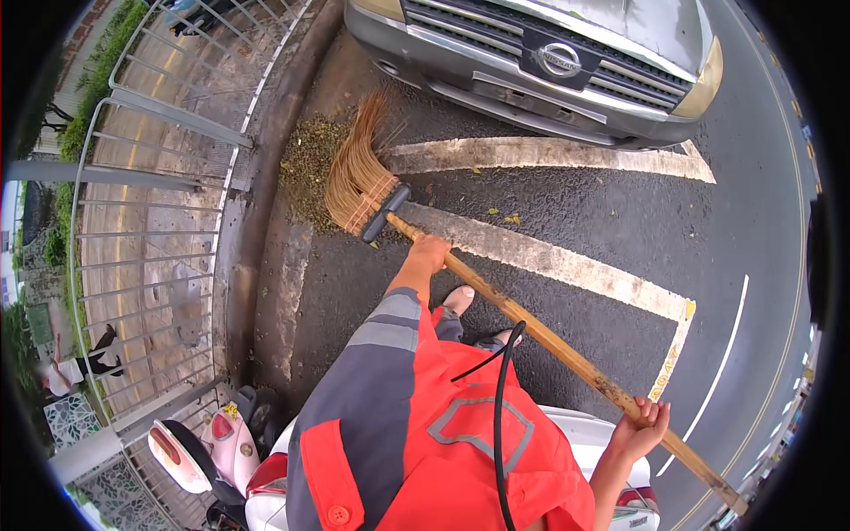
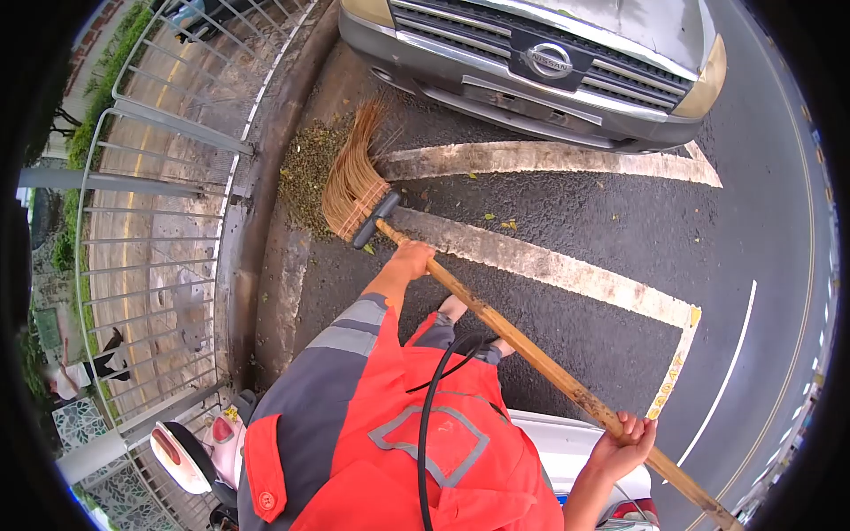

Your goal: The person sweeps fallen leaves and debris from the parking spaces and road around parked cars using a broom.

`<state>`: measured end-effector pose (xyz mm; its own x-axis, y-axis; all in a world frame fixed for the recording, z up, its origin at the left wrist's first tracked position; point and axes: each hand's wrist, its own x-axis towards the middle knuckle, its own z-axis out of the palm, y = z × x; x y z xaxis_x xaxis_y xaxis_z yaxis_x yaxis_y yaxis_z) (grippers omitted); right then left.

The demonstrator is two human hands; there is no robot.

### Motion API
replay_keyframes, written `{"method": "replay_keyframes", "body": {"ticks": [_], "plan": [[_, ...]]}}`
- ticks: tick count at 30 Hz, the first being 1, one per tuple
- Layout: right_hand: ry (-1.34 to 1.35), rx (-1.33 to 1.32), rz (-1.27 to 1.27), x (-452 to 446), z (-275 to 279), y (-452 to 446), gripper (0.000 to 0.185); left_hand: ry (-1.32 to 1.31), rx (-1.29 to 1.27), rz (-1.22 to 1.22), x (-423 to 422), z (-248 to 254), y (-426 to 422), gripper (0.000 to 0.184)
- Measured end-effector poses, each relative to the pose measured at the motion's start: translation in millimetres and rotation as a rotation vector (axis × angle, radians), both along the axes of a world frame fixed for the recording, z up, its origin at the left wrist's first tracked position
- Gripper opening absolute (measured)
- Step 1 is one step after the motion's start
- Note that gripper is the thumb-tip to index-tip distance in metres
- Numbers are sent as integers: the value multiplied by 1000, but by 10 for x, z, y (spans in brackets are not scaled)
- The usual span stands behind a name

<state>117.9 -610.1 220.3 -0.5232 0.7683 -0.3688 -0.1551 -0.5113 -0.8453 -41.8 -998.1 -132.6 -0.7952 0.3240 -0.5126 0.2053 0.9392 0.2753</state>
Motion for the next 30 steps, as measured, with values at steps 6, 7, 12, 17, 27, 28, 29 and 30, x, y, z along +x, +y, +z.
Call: {"method": "replay_keyframes", "body": {"ticks": [6,7,12,17,27,28,29,30], "plan": [[136,46,255,-556,250,-820,19,-40,-6,221,-128,524,-981,30],[225,90,375,-602,310,-862,19,32,40,256,-120,553,-1028,28],[437,132,529,-696,463,-465,19,249,106,298,-164,745,-769,25],[620,124,571,-288,696,556,18,516,207,58,-89,1185,-99,23],[583,388,-5,2627,2162,2554,23,294,849,-496,804,2230,2120,22],[505,414,-117,2602,2429,1971,34,226,880,-563,928,2279,2306,21],[470,457,-282,2661,2591,1725,35,181,896,-613,1057,2273,2471,21],[442,515,-460,2821,2743,1531,36,141,923,-681,1179,2295,2640,21]]}}
